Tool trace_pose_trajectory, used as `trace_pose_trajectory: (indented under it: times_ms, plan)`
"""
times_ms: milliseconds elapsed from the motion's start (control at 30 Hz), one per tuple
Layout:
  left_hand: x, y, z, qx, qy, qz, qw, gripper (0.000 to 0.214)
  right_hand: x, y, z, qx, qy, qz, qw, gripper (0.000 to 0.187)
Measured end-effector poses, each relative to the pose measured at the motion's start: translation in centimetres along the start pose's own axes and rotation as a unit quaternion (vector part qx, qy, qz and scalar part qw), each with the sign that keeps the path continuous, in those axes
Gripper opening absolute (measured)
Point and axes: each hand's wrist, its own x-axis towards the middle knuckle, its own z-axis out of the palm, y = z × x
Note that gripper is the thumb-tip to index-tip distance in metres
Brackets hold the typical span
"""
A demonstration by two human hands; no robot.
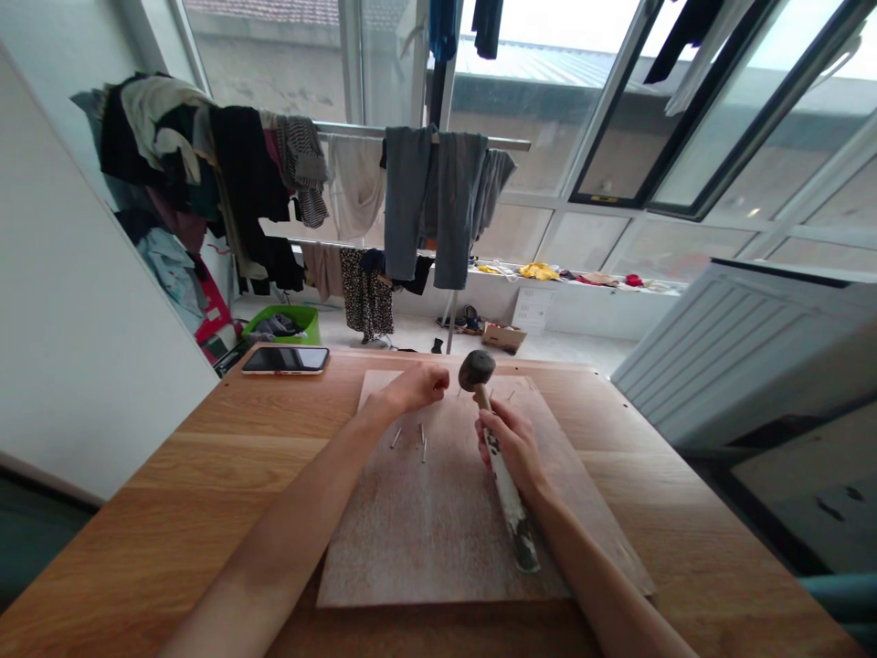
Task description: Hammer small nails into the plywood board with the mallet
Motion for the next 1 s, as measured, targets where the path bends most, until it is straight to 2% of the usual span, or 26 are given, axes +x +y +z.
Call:
trace_pose_trajectory:
  times_ms: [267,467,667,1000]
  plan:
    - [-0.2,-2.1,1.1,-0.115,0.029,-0.014,0.993,0.009,0.2,0.3,0.1,0.008,-0.026,-0.008,1.0,0.035]
    - [-0.3,-2.5,1.4,-0.165,0.048,-0.015,0.985,0.011,0.3,0.4,0.8,0.042,-0.059,-0.01,0.997,0.035]
    - [-0.2,-2.7,1.7,-0.185,0.051,-0.011,0.981,0.011,0.1,0.0,1.5,0.034,-0.078,-0.004,0.996,0.036]
    - [-0.3,-2.7,1.7,-0.177,0.051,-0.016,0.983,0.015,0.2,0.3,1.3,0.037,-0.08,-0.009,0.996,0.036]
